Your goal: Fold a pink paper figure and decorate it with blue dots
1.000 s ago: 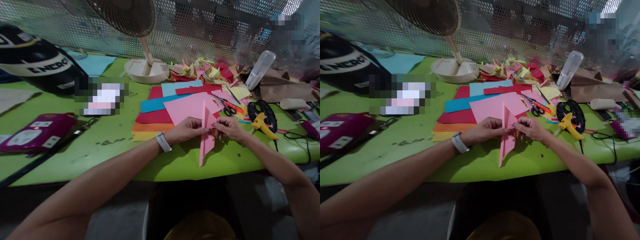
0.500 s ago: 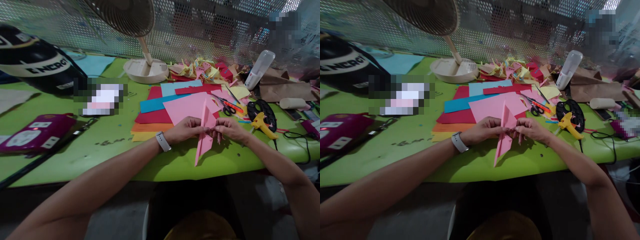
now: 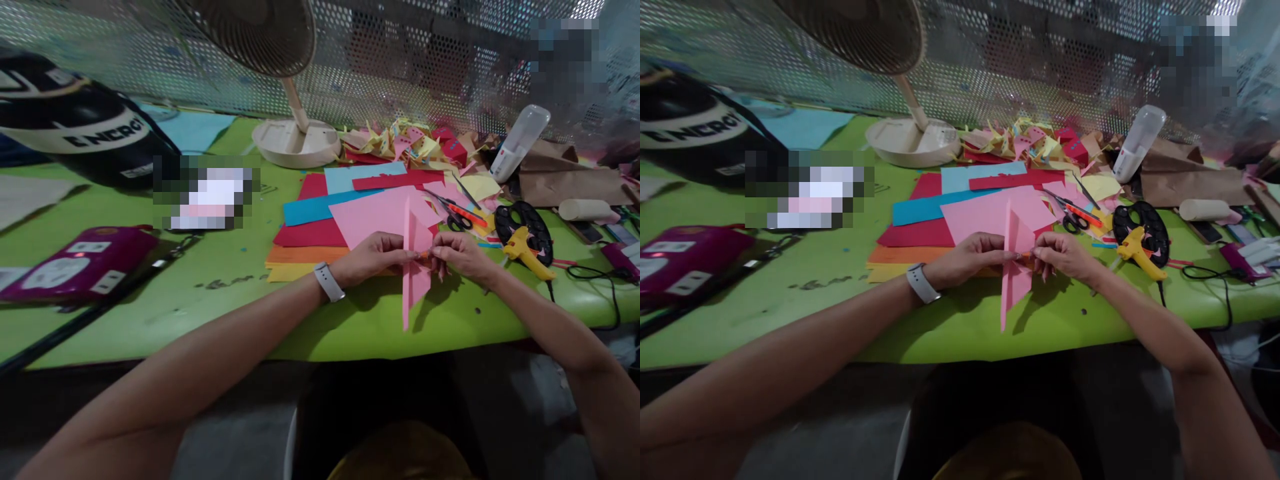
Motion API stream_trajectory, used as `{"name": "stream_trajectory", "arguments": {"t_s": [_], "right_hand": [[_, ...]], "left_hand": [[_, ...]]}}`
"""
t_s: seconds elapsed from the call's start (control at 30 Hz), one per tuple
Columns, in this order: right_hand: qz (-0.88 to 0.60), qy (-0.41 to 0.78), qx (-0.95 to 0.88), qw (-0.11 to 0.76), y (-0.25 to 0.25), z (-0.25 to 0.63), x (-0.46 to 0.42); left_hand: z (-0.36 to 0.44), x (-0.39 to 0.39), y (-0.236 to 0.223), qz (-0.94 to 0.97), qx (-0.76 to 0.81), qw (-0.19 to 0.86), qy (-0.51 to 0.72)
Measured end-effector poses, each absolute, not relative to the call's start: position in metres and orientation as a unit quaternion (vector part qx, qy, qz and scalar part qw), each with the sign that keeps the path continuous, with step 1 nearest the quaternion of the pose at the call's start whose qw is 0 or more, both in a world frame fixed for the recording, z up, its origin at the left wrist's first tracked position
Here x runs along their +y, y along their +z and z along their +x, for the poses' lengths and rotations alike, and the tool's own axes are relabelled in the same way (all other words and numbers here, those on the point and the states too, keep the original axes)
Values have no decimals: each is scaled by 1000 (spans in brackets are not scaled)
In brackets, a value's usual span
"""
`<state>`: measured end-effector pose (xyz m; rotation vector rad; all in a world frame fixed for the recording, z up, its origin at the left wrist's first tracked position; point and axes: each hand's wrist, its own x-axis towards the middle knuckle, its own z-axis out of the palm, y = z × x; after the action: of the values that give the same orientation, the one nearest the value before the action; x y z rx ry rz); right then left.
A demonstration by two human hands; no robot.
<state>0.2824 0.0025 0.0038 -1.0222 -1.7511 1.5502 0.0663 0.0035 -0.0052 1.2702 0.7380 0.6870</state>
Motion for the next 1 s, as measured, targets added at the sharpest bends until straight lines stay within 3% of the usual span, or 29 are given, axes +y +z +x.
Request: {"name": "stream_trajectory", "arguments": {"t_s": [0.23,0.4,0.5,0.6,1.0], "right_hand": [[-413,497,-646,407,-7,288,15],[-395,212,-725,523,-10,291,14],[-314,67,-837,443,-5,292,5],[-255,15,-906,338,-2,290,-1],[-310,31,-917,251,-5,292,5]], "left_hand": [[66,5,-6,558,307,730,249],[68,10,-8,524,313,734,299],[68,12,-11,501,315,731,340],[68,11,-12,468,309,735,381],[71,5,-12,448,294,763,362]]}}
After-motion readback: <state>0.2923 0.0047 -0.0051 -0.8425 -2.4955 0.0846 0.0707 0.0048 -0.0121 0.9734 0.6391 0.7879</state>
